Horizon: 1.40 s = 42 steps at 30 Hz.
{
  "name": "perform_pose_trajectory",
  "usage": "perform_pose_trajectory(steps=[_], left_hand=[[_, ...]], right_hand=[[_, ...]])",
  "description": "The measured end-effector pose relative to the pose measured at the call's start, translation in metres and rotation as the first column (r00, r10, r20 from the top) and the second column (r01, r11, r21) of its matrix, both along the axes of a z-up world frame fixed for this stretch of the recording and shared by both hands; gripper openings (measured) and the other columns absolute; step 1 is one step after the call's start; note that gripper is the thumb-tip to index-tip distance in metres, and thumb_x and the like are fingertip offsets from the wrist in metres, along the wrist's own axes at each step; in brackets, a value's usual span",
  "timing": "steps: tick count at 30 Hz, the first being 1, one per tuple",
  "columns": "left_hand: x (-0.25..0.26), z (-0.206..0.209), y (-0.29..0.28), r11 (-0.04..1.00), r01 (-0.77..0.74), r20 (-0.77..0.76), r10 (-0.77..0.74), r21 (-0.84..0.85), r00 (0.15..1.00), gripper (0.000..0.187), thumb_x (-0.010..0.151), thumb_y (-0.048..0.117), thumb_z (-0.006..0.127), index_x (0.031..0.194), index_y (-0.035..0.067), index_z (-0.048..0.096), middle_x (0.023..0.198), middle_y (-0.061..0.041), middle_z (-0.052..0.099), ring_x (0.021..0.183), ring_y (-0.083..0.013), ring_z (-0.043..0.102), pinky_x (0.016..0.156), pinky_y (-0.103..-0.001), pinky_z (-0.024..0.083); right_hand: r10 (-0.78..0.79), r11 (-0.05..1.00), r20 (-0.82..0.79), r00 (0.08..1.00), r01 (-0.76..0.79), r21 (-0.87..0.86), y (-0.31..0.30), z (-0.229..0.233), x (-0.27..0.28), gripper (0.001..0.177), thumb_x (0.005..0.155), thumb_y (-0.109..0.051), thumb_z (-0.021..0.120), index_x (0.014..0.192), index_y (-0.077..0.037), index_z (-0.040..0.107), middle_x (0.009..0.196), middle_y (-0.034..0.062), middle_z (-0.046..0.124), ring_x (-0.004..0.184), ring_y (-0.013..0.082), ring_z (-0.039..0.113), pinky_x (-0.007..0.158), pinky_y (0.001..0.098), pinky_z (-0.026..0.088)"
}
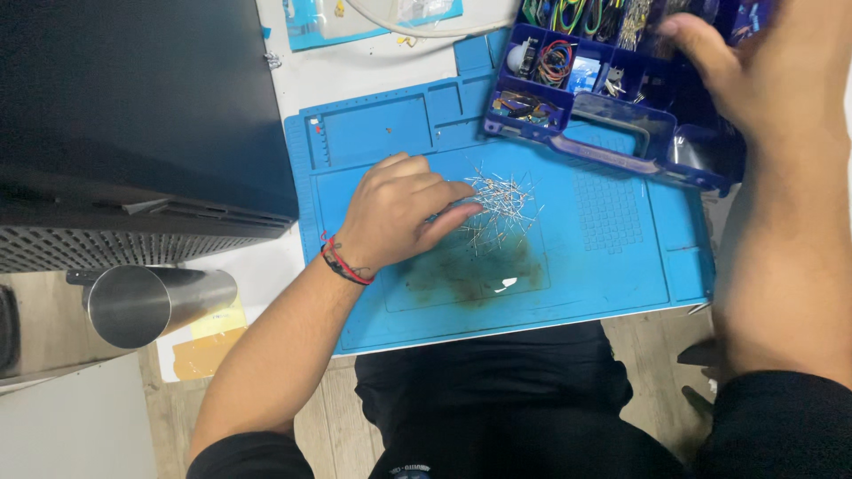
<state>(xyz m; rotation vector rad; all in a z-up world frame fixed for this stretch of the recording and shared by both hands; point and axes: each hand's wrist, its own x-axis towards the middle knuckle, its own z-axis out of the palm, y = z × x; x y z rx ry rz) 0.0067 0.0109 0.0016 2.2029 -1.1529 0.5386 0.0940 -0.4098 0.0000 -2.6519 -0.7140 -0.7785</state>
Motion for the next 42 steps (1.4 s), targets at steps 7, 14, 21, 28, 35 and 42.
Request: perform_pose_trajectory(steps=[7, 14, 21, 28, 35, 42], left_hand=[[0.002, -0.001, 0.0, 0.996, -0.085, -0.025, 0.086, 0.041, 0.996, 0.028, 0.101, 0.039, 0.069, 0.107, 0.012, 0.074, 0.082, -0.001, 0.064, 0.078, -0.0261, 0.053, 0.068, -0.039, 0.044], [0.004, -0.003, 0.003, 0.968, -0.099, -0.133, 0.132, 0.232, 0.982, 0.031, 0.098, 0.024, 0.071, 0.125, 0.011, 0.065, 0.122, -0.01, 0.063, 0.11, -0.033, 0.057, 0.091, -0.049, 0.046], [0.004, -0.007, 0.004, 0.969, -0.062, -0.119, 0.093, 0.237, 0.989, 0.023, 0.088, 0.018, 0.075, 0.109, 0.01, 0.069, 0.13, -0.015, 0.06, 0.122, -0.0395, 0.054, 0.099, -0.056, 0.045], [0.006, -0.015, 0.005, 0.962, -0.118, -0.149, 0.158, 0.247, 0.976, 0.012, 0.083, 0.013, 0.078, 0.084, 0.013, 0.066, 0.108, -0.003, 0.063, 0.121, -0.025, 0.055, 0.099, -0.043, 0.044], [0.007, -0.009, 0.005, 0.979, -0.106, -0.127, 0.129, 0.172, 0.983, 0.015, 0.087, 0.013, 0.073, 0.08, 0.013, 0.061, 0.089, 0.001, 0.056, 0.102, -0.0212, 0.057, 0.085, -0.038, 0.044], [0.003, 0.001, 0.0, 0.99, -0.067, -0.093, 0.078, 0.121, 0.993, 0.015, 0.098, 0.017, 0.07, 0.088, 0.009, 0.063, 0.081, -0.001, 0.053, 0.081, -0.0217, 0.051, 0.075, -0.035, 0.04]], right_hand=[[0.342, 0.917, 0.027, 0.939, -0.339, 0.209, 0.022, 0.018, -0.032, 0.074, 0.132, 0.023, 0.074, 0.077, 0.002, 0.029, 0.102, 0.0344, 0.059, 0.098, 0.047, 0.052, 0.093, 0.0553, 0.037], [0.508, 0.86, 0.204, 0.837, -0.505, -0.072, 0.098, 0.056, -0.061, 0.053, 0.113, 0.002, 0.082, 0.074, 0.003, 0.047, 0.081, 0.0228, 0.072, 0.061, 0.0336, 0.057, 0.053, 0.0454, 0.039], [0.581, 0.799, -0.017, 0.814, -0.574, -0.179, 0.153, 0.039, -0.072, 0.027, 0.106, -0.03, 0.073, 0.091, -0.011, 0.062, 0.078, 0.0013, 0.061, 0.064, 0.0203, 0.062, 0.05, 0.0353, 0.046], [0.436, 0.838, -0.264, 0.861, -0.495, -0.23, 0.178, 0.025, -0.078, 0.022, 0.103, -0.038, 0.061, 0.109, -0.018, 0.064, 0.1, -0.0053, 0.065, 0.076, 0.0182, 0.07, 0.059, 0.0317, 0.055], [0.398, 0.85, -0.295, 0.869, -0.47, -0.238, 0.178, 0.021, -0.076, 0.023, 0.105, -0.039, 0.058, 0.112, -0.019, 0.065, 0.104, -0.0087, 0.064, 0.08, 0.0165, 0.071, 0.062, 0.0308, 0.055], [0.435, 0.866, -0.199, 0.878, -0.468, -0.173, 0.176, 0.017, -0.072, 0.02, 0.105, -0.025, 0.066, 0.087, -0.019, 0.059, 0.086, -0.0092, 0.058, 0.073, 0.0166, 0.068, 0.06, 0.0282, 0.054]])
